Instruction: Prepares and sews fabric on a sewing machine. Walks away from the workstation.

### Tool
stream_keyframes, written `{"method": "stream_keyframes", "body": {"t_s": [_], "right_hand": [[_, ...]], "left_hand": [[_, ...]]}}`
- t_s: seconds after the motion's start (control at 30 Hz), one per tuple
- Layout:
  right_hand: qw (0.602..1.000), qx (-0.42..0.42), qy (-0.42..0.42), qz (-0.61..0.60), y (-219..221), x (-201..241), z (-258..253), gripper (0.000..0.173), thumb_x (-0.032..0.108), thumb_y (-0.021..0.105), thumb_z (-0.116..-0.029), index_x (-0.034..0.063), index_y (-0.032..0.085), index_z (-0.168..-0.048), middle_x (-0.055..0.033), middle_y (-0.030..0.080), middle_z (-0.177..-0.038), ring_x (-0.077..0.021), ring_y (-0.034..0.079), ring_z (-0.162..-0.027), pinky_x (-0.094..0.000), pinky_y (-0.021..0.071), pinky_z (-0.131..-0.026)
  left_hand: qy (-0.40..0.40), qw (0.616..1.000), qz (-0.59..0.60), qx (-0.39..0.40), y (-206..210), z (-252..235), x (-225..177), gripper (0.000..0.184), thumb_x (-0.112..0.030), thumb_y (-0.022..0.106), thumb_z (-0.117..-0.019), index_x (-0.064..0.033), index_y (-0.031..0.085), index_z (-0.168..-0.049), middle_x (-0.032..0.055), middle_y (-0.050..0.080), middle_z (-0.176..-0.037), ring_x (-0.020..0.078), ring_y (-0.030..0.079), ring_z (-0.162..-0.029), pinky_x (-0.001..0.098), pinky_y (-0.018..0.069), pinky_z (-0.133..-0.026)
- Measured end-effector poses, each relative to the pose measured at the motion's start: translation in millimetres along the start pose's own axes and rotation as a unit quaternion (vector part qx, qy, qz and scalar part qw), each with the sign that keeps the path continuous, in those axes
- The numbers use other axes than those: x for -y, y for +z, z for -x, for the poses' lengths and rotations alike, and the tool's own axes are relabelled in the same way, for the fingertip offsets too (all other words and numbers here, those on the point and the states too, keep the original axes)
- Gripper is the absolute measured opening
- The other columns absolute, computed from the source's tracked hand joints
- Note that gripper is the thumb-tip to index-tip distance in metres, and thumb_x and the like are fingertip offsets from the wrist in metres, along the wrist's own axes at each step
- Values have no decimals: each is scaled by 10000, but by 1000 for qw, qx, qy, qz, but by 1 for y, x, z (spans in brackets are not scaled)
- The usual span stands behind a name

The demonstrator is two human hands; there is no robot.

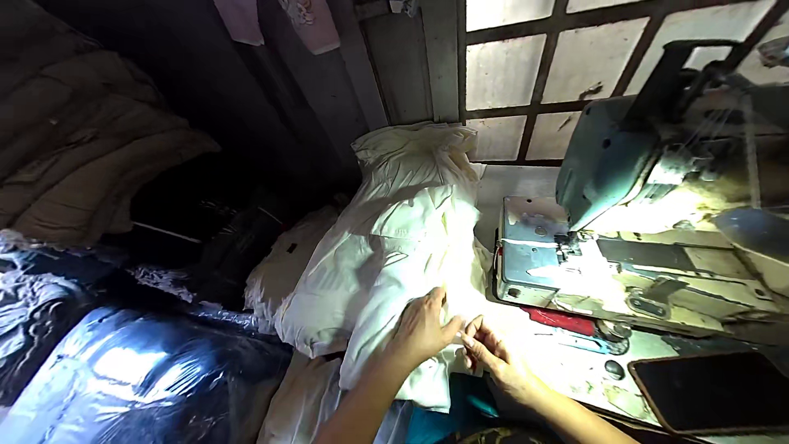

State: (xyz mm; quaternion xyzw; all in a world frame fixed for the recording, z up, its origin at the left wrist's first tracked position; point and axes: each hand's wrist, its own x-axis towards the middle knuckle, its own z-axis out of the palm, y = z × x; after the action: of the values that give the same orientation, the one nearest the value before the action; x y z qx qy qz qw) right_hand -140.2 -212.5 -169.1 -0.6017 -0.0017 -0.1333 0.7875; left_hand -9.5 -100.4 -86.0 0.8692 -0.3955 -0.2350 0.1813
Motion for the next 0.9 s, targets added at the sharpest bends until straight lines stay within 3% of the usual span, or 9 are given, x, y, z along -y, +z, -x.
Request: {"method": "stream_keyframes", "body": {"t_s": [0.13,0.23,0.3,0.43,0.5,0.6,0.7,0.83,0.9], "right_hand": [[1000,-2,24,-13,-3,-8,12,55,96,463,-1057,86,514,-1038,65,661,-825,-38,666,-713,-241,585,-685],[998,-49,27,-16,-18,5,13,81,109,433,-1070,101,511,-1046,69,679,-818,-44,680,-696,-235,595,-664],[997,-57,34,-30,-31,7,13,93,96,419,-1071,111,504,-1035,63,690,-790,-48,680,-667,-220,584,-644],[997,-18,69,-11,-32,6,15,70,104,445,-1061,101,505,-1024,59,674,-793,-46,664,-667,-225,575,-638],[996,-15,81,42,-30,7,17,79,117,447,-1060,77,505,-1025,37,656,-814,-50,649,-650,-226,569,-607],[982,-32,96,161,-43,9,17,127,146,442,-1060,54,526,-1034,15,652,-770,-47,631,-591,-214,544,-552],[930,-76,-3,360,-46,6,16,206,211,526,-1025,19,597,-1045,-25,655,-771,-81,624,-593,-253,544,-572],[786,-143,-248,548,-16,16,-18,459,377,668,-920,-29,658,-1135,-177,696,-1046,-229,682,-705,-348,569,-578],[756,-110,-249,595,-1,34,-36,349,187,683,-859,-9,692,-1147,-188,689,-1064,-287,715,-744,-393,586,-562]], "left_hand": [[79,985,145,-58,14,14,21,191,-145,588,-987,28,668,-990,104,659,-823,154,638,-712,316,546,-702],[143,921,318,-176,4,31,24,74,-73,635,-958,-13,624,-916,-37,643,-756,-16,625,-625,160,549,-596],[151,936,233,-219,2,41,22,196,-173,709,-918,14,659,-949,38,677,-870,50,648,-728,201,551,-656],[71,987,-55,-130,36,40,5,476,-369,671,-943,35,666,-1194,198,698,-1124,327,699,-1041,478,575,-891],[130,965,-73,-217,52,34,16,206,-168,665,-868,6,724,-961,147,719,-866,290,733,-810,444,604,-705],[177,951,25,-252,28,46,24,118,-81,618,-841,-9,708,-866,89,677,-766,168,655,-652,309,558,-603],[188,940,-6,-285,7,54,22,152,-75,617,-805,14,718,-876,107,702,-771,189,685,-645,319,574,-595],[262,913,-71,-306,8,54,1,240,-17,607,-816,29,700,-1032,114,698,-752,204,678,-577,340,571,-535],[325,877,-147,-322,3,57,-8,170,-52,568,-855,-43,725,-922,68,645,-705,187,641,-565,310,527,-493]]}}
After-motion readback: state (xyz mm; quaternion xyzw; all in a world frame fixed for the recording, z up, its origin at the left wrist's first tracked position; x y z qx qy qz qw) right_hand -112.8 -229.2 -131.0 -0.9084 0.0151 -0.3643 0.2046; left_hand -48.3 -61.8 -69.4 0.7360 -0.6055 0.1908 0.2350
